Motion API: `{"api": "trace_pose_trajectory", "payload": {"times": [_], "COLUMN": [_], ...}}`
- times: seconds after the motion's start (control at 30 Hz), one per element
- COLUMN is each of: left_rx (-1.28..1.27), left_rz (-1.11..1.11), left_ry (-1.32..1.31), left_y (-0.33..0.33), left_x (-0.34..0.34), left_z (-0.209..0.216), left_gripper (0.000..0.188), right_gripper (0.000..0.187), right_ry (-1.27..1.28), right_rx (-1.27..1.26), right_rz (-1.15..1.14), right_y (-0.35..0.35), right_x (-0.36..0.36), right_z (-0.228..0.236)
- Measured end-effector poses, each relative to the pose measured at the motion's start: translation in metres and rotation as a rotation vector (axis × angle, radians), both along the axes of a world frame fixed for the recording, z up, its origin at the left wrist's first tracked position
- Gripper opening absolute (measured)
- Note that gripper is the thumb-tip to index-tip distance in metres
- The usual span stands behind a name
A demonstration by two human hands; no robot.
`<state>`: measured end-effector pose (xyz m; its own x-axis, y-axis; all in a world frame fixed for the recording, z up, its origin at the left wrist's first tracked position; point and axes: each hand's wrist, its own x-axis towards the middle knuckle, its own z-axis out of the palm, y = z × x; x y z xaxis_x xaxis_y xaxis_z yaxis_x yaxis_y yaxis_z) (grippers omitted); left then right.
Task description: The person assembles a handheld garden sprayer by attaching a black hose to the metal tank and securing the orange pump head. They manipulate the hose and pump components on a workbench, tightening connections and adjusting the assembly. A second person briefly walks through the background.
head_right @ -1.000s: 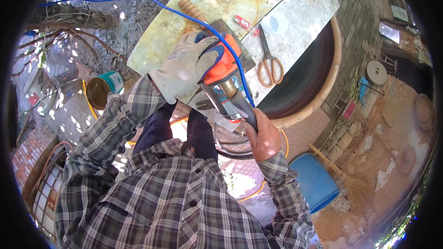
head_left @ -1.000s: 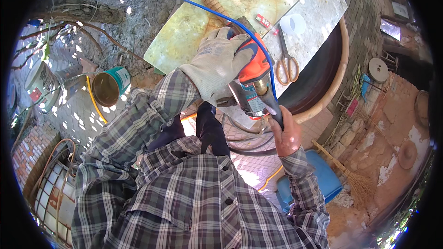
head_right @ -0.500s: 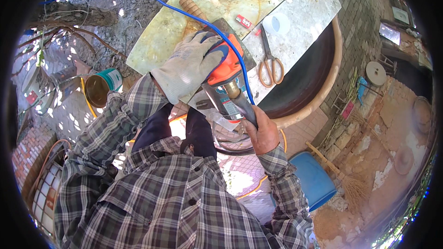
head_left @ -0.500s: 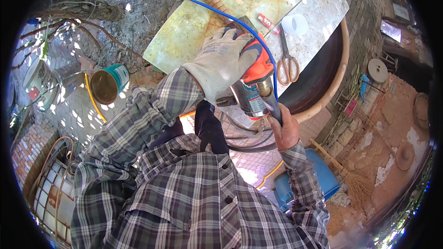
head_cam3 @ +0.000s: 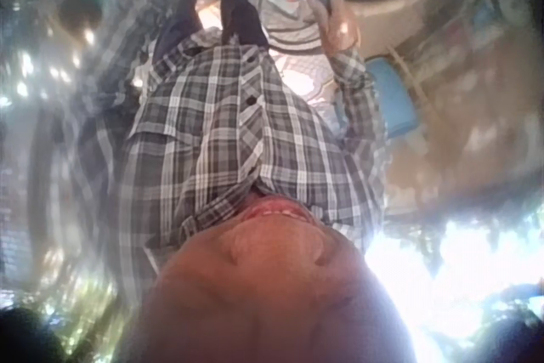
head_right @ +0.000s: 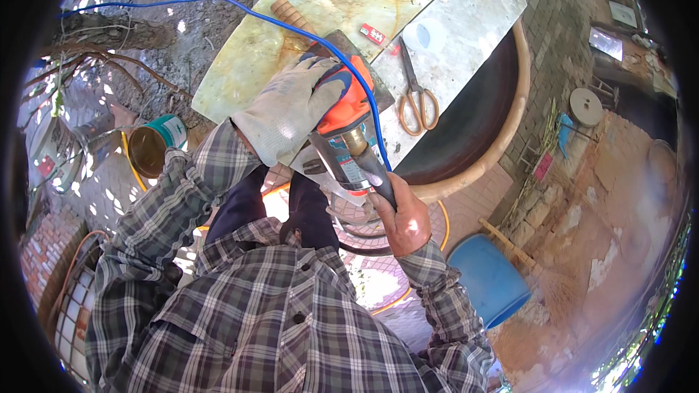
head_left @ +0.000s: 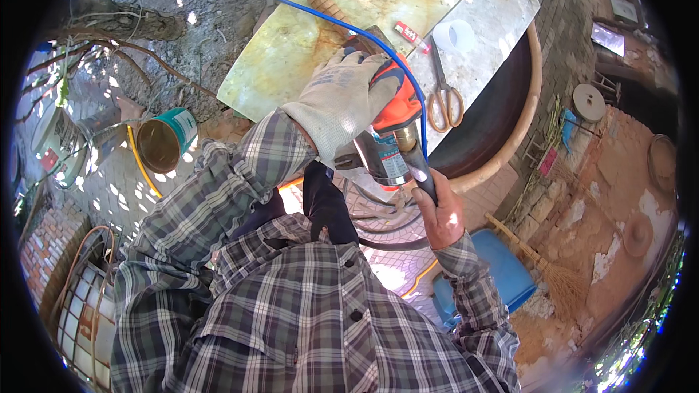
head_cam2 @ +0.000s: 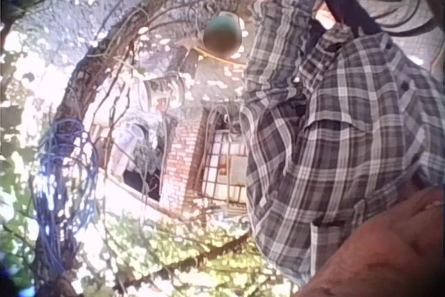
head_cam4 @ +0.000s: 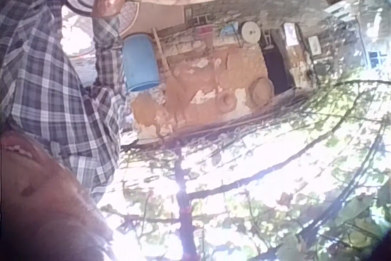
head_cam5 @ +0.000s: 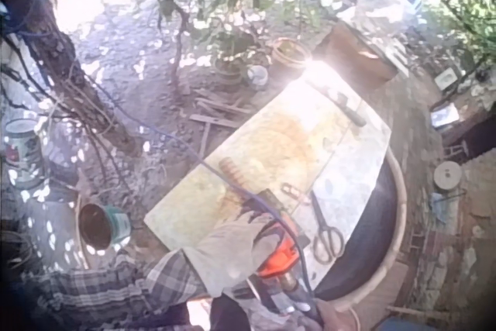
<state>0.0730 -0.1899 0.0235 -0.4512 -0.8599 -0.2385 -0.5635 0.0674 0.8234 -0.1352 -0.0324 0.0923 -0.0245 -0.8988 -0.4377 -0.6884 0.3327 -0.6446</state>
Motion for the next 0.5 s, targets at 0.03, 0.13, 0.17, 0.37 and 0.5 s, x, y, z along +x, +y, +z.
{"api": "trace_pose_trajectory", "payload": {"times": [0.03, 0.13, 0.17, 0.37, 0.5], "left_rx": [0.009, 0.054, 0.047, 0.038, 0.021], "left_rz": [0.003, 0.005, -0.010, 0.009, 0.012], "left_ry": [-0.001, -0.018, -0.016, -0.030, -0.049], "left_y": [0.001, 0.001, 0.000, -0.001, -0.001], "left_x": [-0.001, -0.002, -0.002, -0.005, -0.008], "left_z": [0.001, 0.010, 0.012, 0.012, 0.009], "left_gripper": [0.056, 0.053, 0.053, 0.052, 0.053], "right_gripper": [0.037, 0.037, 0.036, 0.035, 0.034], "right_ry": [-0.012, -0.037, -0.049, -0.106, -0.062], "right_rx": [0.001, 0.034, 0.035, 0.082, 0.083], "right_rz": [-0.011, -0.028, -0.035, -0.047, -0.061], "right_y": [0.001, 0.001, 0.002, 0.001, 0.003], "right_x": [-0.001, -0.003, -0.004, -0.005, -0.006], "right_z": [-0.003, -0.008, -0.011, -0.013, -0.017]}}
